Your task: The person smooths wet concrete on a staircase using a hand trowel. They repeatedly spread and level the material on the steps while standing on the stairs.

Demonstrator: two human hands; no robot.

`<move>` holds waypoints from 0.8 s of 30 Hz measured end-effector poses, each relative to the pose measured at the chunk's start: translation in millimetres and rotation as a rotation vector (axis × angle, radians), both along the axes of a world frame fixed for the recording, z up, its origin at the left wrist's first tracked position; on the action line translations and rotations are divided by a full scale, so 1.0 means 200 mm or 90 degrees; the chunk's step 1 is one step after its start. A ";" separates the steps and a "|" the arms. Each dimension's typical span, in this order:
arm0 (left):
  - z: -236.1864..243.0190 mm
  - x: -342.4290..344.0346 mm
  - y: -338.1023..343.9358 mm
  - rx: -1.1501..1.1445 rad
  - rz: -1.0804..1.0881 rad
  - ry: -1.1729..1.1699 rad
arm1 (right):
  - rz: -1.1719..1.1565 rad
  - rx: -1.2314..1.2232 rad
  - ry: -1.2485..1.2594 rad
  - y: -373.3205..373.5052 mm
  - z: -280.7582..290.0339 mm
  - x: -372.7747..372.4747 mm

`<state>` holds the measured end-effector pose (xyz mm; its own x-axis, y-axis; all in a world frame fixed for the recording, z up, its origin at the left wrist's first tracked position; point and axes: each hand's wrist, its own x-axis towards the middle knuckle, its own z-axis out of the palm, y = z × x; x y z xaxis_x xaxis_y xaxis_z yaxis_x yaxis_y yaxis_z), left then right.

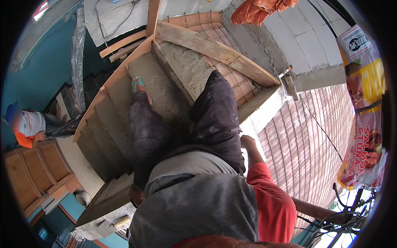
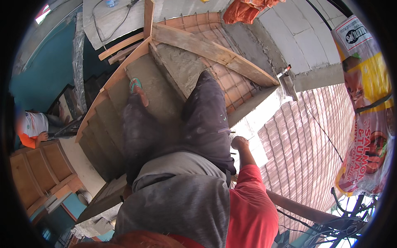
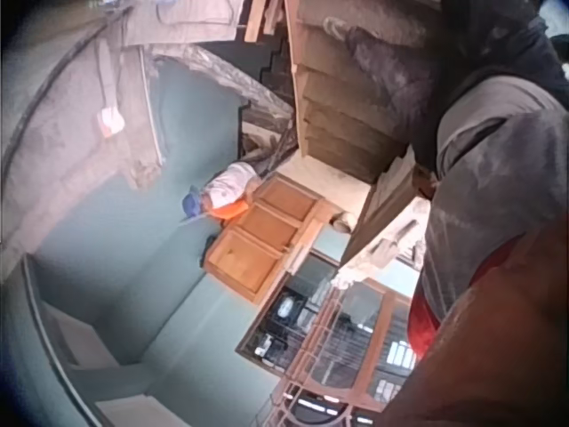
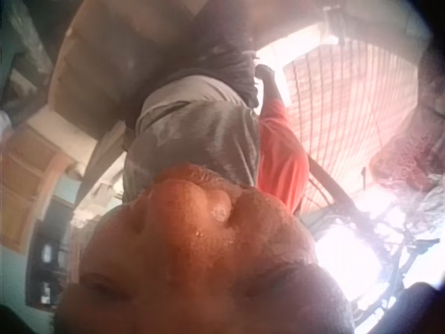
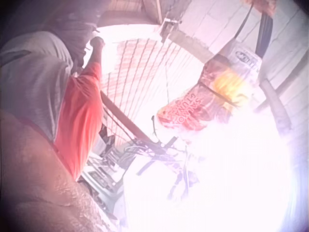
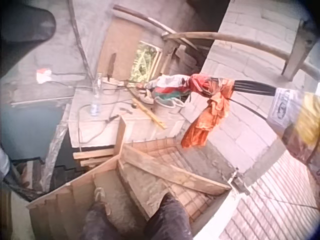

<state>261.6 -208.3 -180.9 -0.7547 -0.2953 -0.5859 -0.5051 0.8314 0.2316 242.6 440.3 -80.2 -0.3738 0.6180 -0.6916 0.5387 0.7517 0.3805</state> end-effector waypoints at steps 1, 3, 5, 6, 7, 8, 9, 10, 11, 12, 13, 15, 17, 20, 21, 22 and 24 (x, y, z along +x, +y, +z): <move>0.00 0.01 -0.01 0.002 0.003 0.002 | 0.012 -0.010 -0.027 -0.02 0.01 -0.02; 0.00 0.01 -0.01 0.005 0.006 0.007 | 0.034 -0.018 -0.044 -0.03 0.01 -0.01; -0.01 0.01 0.00 0.010 0.006 0.009 | 0.051 -0.012 -0.026 -0.01 -0.01 0.03; -0.01 0.02 0.00 0.013 0.011 0.015 | 0.050 0.002 0.002 -0.03 -0.01 0.03; -0.01 0.02 0.00 0.015 0.011 0.019 | 0.049 0.015 0.029 -0.05 -0.01 0.04; 0.00 0.02 -0.01 0.016 0.011 0.020 | 0.047 0.028 0.057 -0.08 -0.01 0.05; 0.00 0.03 -0.01 0.018 0.015 0.026 | 0.062 0.042 0.057 -0.07 -0.04 0.07; 0.00 0.03 0.00 0.025 0.021 0.031 | 0.076 0.061 0.056 -0.05 -0.07 0.10; 0.00 0.03 0.00 0.030 0.025 0.034 | 0.086 0.071 0.055 -0.03 -0.10 0.11; -0.01 0.04 0.01 0.036 0.027 0.039 | 0.096 0.083 0.056 0.00 -0.13 0.12; -0.01 0.04 0.02 0.043 0.030 0.045 | 0.099 0.091 0.058 0.02 -0.15 0.14; -0.03 0.01 0.03 0.056 0.022 0.056 | 0.072 0.088 0.059 0.02 -0.12 0.18; -0.03 0.00 0.03 0.064 0.026 0.070 | 0.051 0.064 0.062 0.00 -0.05 0.16; -0.03 0.01 0.05 0.076 0.050 0.080 | 0.024 0.028 0.055 -0.04 0.06 0.15; -0.03 0.01 0.06 0.076 0.061 0.093 | 0.018 0.015 0.053 -0.06 0.09 0.14; -0.04 0.02 0.07 0.069 0.068 0.109 | 0.015 0.005 0.051 -0.07 0.12 0.12; -0.04 0.00 0.09 0.045 0.062 0.163 | -0.016 -0.012 0.046 -0.09 0.16 0.18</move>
